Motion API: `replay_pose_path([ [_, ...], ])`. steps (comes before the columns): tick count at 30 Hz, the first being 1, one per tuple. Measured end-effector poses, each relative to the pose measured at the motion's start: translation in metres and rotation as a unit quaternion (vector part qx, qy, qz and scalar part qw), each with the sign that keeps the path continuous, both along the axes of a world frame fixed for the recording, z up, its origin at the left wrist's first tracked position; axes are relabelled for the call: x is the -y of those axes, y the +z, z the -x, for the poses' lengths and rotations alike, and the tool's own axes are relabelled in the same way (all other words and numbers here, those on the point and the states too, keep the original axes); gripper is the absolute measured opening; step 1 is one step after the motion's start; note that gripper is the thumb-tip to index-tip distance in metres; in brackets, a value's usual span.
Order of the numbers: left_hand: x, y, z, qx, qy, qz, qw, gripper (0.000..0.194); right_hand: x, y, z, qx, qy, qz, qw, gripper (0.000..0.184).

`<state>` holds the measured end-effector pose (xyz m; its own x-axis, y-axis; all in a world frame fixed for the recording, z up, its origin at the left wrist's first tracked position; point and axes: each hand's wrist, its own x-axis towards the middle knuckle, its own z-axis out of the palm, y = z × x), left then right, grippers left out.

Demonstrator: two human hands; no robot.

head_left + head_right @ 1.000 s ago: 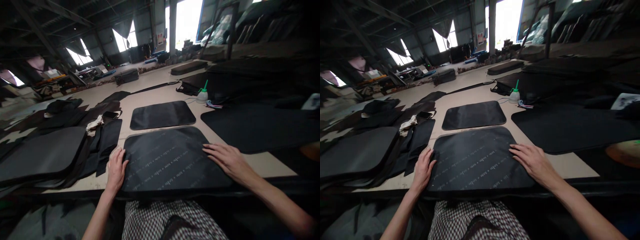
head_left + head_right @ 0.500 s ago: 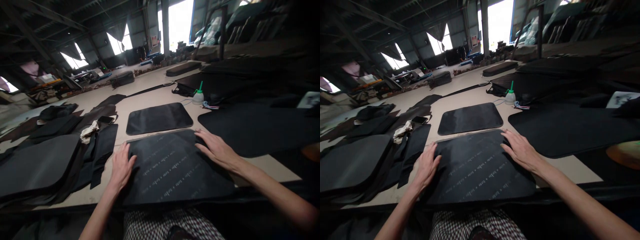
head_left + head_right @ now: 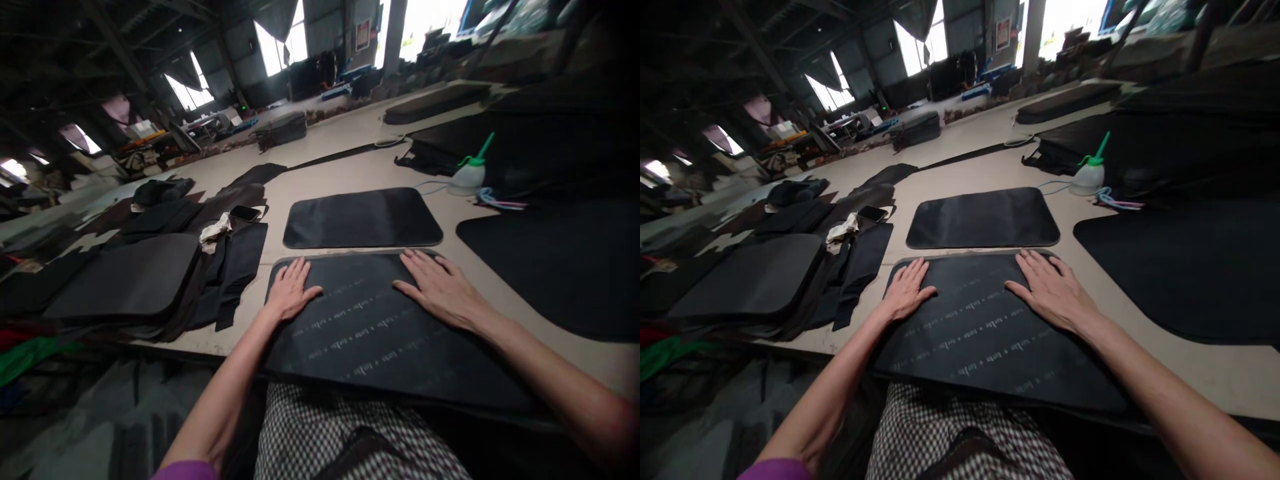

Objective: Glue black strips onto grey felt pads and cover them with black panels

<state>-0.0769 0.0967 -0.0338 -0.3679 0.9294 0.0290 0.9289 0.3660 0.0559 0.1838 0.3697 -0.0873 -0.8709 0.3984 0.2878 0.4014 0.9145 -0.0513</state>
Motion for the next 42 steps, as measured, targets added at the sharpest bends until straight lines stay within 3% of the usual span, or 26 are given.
replay_pose_path([
  [3,0.033,0.004,0.022,-0.026,0.053,0.021,0.998,0.076,-0.001,-0.002,0.001,0.006,0.001,0.002,1.0,0.083],
  [6,0.057,0.013,0.021,-0.057,0.107,0.007,0.993,0.074,-0.001,-0.004,0.002,0.005,0.002,0.001,1.0,0.084],
  [9,0.06,0.023,-0.015,-0.098,0.117,-0.05,0.987,0.076,0.0,-0.002,0.001,0.012,-0.003,-0.005,1.0,0.083],
  [14,0.046,0.014,-0.093,-0.043,-0.038,-0.057,0.997,0.082,0.002,0.005,0.001,0.031,-0.009,-0.005,0.999,0.084],
  [19,0.048,0.003,-0.121,-0.022,-0.014,-0.054,0.998,0.082,0.003,0.008,0.002,0.046,-0.015,0.011,0.999,0.085],
  [25,0.065,0.003,-0.156,-0.033,-0.046,-0.073,0.996,0.091,0.003,0.009,0.002,0.049,-0.011,0.008,0.999,0.083],
  [29,0.098,-0.001,-0.152,-0.056,-0.006,-0.071,0.996,0.092,0.002,0.009,0.002,0.068,-0.01,0.007,0.998,0.082],
  [34,0.173,-0.002,-0.131,-0.107,0.072,-0.047,0.991,0.083,0.001,0.008,0.002,0.065,-0.013,0.013,0.998,0.083],
  [37,0.212,0.0,-0.124,-0.139,0.141,-0.054,0.979,0.065,0.004,0.011,0.003,0.057,-0.016,0.021,0.998,0.083],
  [39,0.227,0.002,-0.122,-0.145,0.182,-0.079,0.969,0.052,0.007,0.014,0.003,0.056,-0.019,0.024,0.998,0.083],
  [42,0.226,0.008,-0.123,-0.08,0.204,-0.167,0.961,0.045,0.01,0.017,0.003,0.062,-0.025,0.022,0.998,0.083],
])
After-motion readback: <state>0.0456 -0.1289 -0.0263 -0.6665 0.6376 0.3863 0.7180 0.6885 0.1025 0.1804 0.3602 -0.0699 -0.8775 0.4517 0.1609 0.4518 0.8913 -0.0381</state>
